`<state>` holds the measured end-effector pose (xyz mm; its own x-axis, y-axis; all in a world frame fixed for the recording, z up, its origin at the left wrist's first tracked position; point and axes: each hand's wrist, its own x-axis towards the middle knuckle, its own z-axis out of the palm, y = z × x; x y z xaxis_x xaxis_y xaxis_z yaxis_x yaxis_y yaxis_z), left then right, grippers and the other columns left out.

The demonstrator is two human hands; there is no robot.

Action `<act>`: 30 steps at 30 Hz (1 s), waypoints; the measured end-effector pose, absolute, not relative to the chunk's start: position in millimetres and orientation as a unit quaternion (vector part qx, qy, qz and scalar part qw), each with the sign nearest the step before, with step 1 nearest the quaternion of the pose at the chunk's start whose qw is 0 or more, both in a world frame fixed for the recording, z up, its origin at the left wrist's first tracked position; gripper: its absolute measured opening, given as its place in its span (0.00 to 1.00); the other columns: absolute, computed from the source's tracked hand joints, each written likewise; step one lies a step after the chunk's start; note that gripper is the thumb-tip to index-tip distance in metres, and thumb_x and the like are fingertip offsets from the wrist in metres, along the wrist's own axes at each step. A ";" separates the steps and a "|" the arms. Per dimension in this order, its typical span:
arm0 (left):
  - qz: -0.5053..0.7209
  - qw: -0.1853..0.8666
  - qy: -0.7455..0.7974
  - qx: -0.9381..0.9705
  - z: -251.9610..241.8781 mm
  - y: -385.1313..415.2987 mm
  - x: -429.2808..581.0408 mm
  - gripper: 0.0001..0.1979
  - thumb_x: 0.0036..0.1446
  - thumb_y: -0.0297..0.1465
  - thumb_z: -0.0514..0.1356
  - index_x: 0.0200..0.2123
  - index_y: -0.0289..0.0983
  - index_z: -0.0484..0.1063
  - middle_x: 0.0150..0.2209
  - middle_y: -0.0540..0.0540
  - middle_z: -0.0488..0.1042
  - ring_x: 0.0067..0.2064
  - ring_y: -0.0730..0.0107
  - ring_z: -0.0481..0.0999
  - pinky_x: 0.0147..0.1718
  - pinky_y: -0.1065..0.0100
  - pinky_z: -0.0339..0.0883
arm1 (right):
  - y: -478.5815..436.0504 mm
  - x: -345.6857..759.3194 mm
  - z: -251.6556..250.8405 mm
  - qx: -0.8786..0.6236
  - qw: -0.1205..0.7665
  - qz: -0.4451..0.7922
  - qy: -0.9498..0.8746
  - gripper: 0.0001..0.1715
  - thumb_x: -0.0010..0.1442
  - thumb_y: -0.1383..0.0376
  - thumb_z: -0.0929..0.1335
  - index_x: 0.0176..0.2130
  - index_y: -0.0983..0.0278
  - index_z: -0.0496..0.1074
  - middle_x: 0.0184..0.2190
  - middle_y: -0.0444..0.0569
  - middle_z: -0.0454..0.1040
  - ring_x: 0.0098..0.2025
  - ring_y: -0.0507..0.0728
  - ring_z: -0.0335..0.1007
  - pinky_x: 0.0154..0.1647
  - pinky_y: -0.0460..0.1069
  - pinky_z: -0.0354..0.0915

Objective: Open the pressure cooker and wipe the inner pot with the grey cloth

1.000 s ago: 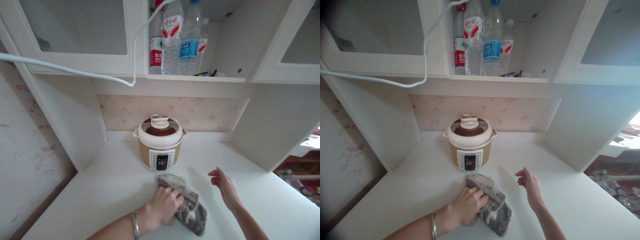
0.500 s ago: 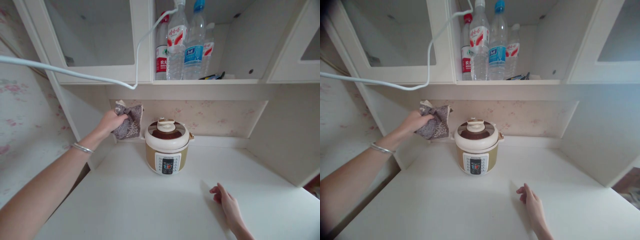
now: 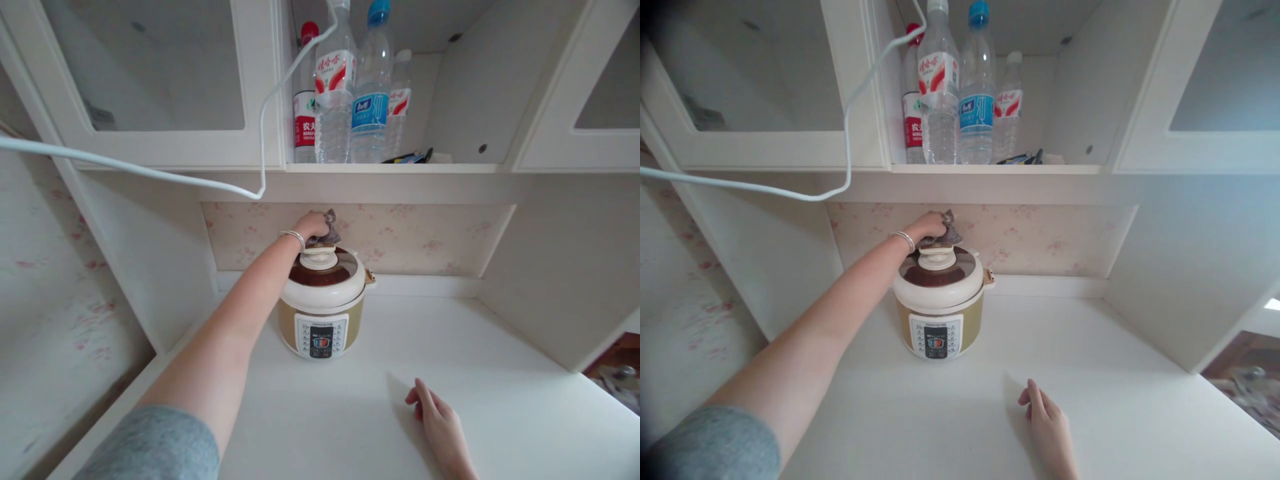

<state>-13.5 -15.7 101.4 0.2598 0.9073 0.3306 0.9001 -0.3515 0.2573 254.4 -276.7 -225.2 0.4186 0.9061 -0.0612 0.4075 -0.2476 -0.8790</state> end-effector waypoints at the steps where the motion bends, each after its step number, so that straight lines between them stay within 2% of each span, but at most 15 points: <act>1: 0.190 0.008 0.554 0.811 100.2 -16.2 2.5 0.19 0.43 0.26 0.64 0.42 0.30 0.77 0.45 0.30 0.76 0.48 0.50 0.75 0.47 0.63 0.64 | -276.9 254.2 -223.9 -0.731 0.418 0.298 -0.449 0.35 0.55 0.38 0.56 0.24 0.61 0.73 0.18 0.44 0.67 0.25 0.57 0.65 0.30 0.49 0.58; 5: 0.127 -0.003 0.484 0.866 86.6 -34.7 53.7 0.21 0.45 0.27 0.63 0.46 0.38 0.75 0.49 0.37 0.75 0.50 0.53 0.73 0.48 0.62 0.63 | -277.7 254.0 -220.6 -0.735 0.421 0.290 -0.446 0.36 0.54 0.37 0.56 0.23 0.61 0.72 0.18 0.44 0.68 0.25 0.57 0.66 0.30 0.49 0.59; 9: 0.083 -0.079 0.380 0.918 69.9 -70.5 70.8 0.18 0.50 0.25 0.59 0.46 0.39 0.72 0.47 0.38 0.76 0.47 0.53 0.74 0.45 0.59 0.64 | -277.6 255.4 -221.2 -0.734 0.413 0.292 -0.452 0.36 0.55 0.38 0.55 0.24 0.60 0.72 0.18 0.44 0.68 0.25 0.57 0.65 0.30 0.49 0.58; 12: 0.119 -0.109 0.321 0.933 55.9 -103.4 58.2 0.17 0.53 0.25 0.55 0.47 0.39 0.70 0.44 0.40 0.76 0.44 0.55 0.76 0.42 0.60 0.66 | -278.3 256.4 -223.9 -0.730 0.409 0.293 -0.463 0.36 0.56 0.38 0.55 0.24 0.61 0.72 0.18 0.44 0.67 0.26 0.57 0.65 0.32 0.49 0.58; 16: 0.211 -0.074 0.283 0.933 38.9 -147.6 17.2 0.23 0.54 0.22 0.52 0.53 0.41 0.66 0.52 0.44 0.72 0.51 0.59 0.72 0.46 0.62 0.65 | -280.5 254.1 -226.3 -0.732 0.383 0.302 -0.477 0.35 0.57 0.39 0.55 0.24 0.60 0.72 0.19 0.44 0.67 0.26 0.56 0.64 0.31 0.48 0.58; 21: 0.241 0.043 0.310 0.919 27.2 -181.4 -63.0 0.24 0.53 0.26 0.56 0.55 0.45 0.66 0.57 0.48 0.69 0.59 0.61 0.65 0.59 0.60 0.55 | -283.5 250.4 -223.3 -0.730 0.360 0.298 -0.498 0.34 0.58 0.40 0.54 0.25 0.60 0.72 0.19 0.43 0.66 0.26 0.55 0.65 0.31 0.48 0.58; 23: 0.247 0.067 0.354 0.899 20.2 -181.5 -101.8 0.23 0.53 0.28 0.57 0.54 0.46 0.68 0.56 0.48 0.70 0.59 0.59 0.66 0.59 0.58 0.56 | -284.7 250.8 -224.5 -0.730 0.357 0.298 -0.500 0.34 0.58 0.41 0.54 0.25 0.60 0.72 0.19 0.43 0.67 0.26 0.55 0.65 0.31 0.48 0.58; 27: 0.317 0.037 0.449 0.835 4.9 -158.1 -167.9 0.25 0.50 0.30 0.59 0.53 0.46 0.68 0.51 0.47 0.74 0.52 0.57 0.73 0.53 0.60 0.63 | -281.6 247.2 -227.2 -0.740 0.353 0.279 -0.501 0.34 0.60 0.41 0.54 0.25 0.60 0.72 0.19 0.44 0.68 0.26 0.56 0.67 0.31 0.48 0.60; 30: 0.365 0.012 0.554 0.749 4.5 -130.4 -187.8 0.24 0.51 0.33 0.58 0.53 0.44 0.67 0.48 0.45 0.76 0.50 0.56 0.74 0.49 0.61 0.65 | -266.0 231.3 -208.6 -0.717 0.380 0.241 -0.533 0.31 0.61 0.44 0.55 0.30 0.59 0.74 0.28 0.47 0.75 0.32 0.58 0.71 0.35 0.50 0.64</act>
